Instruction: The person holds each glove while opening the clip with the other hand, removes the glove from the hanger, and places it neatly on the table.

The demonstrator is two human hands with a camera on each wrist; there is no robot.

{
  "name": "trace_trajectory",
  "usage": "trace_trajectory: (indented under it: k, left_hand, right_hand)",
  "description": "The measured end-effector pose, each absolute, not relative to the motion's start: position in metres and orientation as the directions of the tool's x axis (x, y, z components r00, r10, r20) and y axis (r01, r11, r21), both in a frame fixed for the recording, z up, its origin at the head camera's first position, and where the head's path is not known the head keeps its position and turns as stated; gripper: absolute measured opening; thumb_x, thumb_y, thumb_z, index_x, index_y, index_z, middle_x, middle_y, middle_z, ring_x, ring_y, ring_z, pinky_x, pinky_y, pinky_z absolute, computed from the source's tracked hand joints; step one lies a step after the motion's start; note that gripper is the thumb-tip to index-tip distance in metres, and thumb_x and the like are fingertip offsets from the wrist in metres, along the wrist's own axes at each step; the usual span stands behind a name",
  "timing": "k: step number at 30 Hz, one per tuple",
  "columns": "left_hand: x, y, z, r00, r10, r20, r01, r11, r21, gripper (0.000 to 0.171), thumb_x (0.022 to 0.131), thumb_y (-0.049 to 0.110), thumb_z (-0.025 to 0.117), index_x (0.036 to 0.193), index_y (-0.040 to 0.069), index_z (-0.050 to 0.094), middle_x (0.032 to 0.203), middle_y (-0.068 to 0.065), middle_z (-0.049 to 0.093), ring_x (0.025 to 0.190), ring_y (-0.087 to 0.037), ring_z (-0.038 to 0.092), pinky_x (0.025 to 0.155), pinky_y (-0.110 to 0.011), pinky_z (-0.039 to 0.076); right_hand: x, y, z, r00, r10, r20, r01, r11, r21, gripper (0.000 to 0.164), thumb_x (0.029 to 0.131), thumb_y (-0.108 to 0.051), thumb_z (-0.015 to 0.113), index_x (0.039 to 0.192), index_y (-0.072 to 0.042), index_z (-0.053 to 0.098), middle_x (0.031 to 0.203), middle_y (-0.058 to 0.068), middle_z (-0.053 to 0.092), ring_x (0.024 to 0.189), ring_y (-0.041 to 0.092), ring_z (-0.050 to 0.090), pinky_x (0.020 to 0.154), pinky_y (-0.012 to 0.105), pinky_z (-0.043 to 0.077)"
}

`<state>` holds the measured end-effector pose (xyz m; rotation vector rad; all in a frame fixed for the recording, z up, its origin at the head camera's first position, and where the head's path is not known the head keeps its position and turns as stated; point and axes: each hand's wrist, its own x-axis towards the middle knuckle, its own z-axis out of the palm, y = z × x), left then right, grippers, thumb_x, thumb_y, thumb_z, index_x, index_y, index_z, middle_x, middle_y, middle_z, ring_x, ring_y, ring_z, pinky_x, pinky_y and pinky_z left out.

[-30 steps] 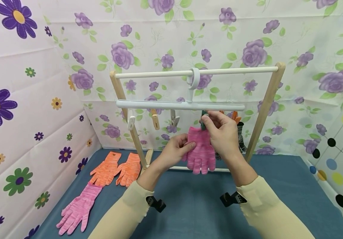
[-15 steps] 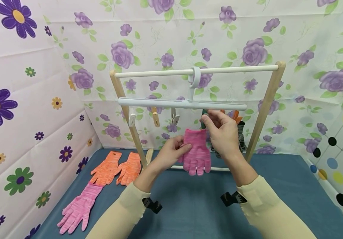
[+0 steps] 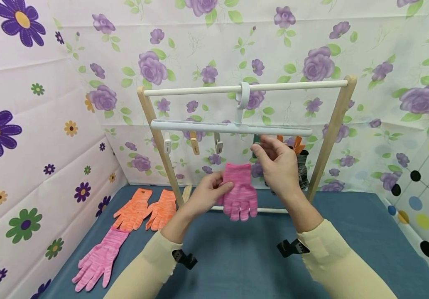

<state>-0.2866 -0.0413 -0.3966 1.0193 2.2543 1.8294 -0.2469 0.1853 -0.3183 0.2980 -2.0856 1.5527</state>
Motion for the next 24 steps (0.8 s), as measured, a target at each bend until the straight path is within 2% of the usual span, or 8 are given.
trace_trajectory:
  k: [4,10,17,24]
  left_hand:
    - [-0.283,-0.046,-0.397,-0.797,0.506,0.33,0.433,0.097,0.896,0.023,0.111,0.018,0.06,0.125,0.002,0.069,0.072,-0.006,0.056,0.055,-0.013,0.045,0.054,-0.028,0.039]
    - [-0.282,-0.053,-0.4,-0.802,0.501,0.326,0.414,0.072,0.908,0.024,0.111,0.016,0.061,0.128,0.0,0.067,0.071,-0.008,0.057,0.055,-0.021,0.047,0.052,-0.027,0.041]
    - [-0.28,-0.063,-0.406,-0.806,0.491,0.329,0.41,0.064,0.91,0.026,0.11,0.013,0.062,0.132,0.0,0.067,0.069,-0.009,0.055,0.054,-0.019,0.047,0.05,-0.025,0.041]
    - [-0.275,-0.077,-0.409,-0.822,0.474,0.317,0.391,0.064,0.918,0.024,0.11,0.011,0.061,0.128,-0.004,0.067,0.066,-0.016,0.053,0.051,-0.023,0.047,0.048,-0.024,0.041]
  right_hand:
    - [-0.246,0.187,-0.318,-0.838,0.125,0.531,-0.477,0.306,-0.824,0.05,0.106,-0.034,0.07,0.148,-0.007,0.063,0.136,0.013,0.068,0.113,0.007,0.068,0.097,0.017,0.052]
    - [-0.246,0.188,-0.318,-0.842,0.128,0.525,-0.472,0.298,-0.83,0.051,0.106,-0.034,0.07,0.149,-0.008,0.062,0.136,0.012,0.068,0.112,0.007,0.068,0.098,0.018,0.051]
    - [-0.246,0.19,-0.32,-0.843,0.126,0.523,-0.472,0.297,-0.83,0.052,0.106,-0.034,0.069,0.15,-0.008,0.061,0.135,0.012,0.069,0.113,0.008,0.069,0.099,0.019,0.051]
    - [-0.246,0.19,-0.318,-0.837,0.124,0.533,-0.484,0.285,-0.827,0.051,0.106,-0.033,0.069,0.149,-0.007,0.061,0.139,0.012,0.066,0.115,0.009,0.068,0.098,0.019,0.052]
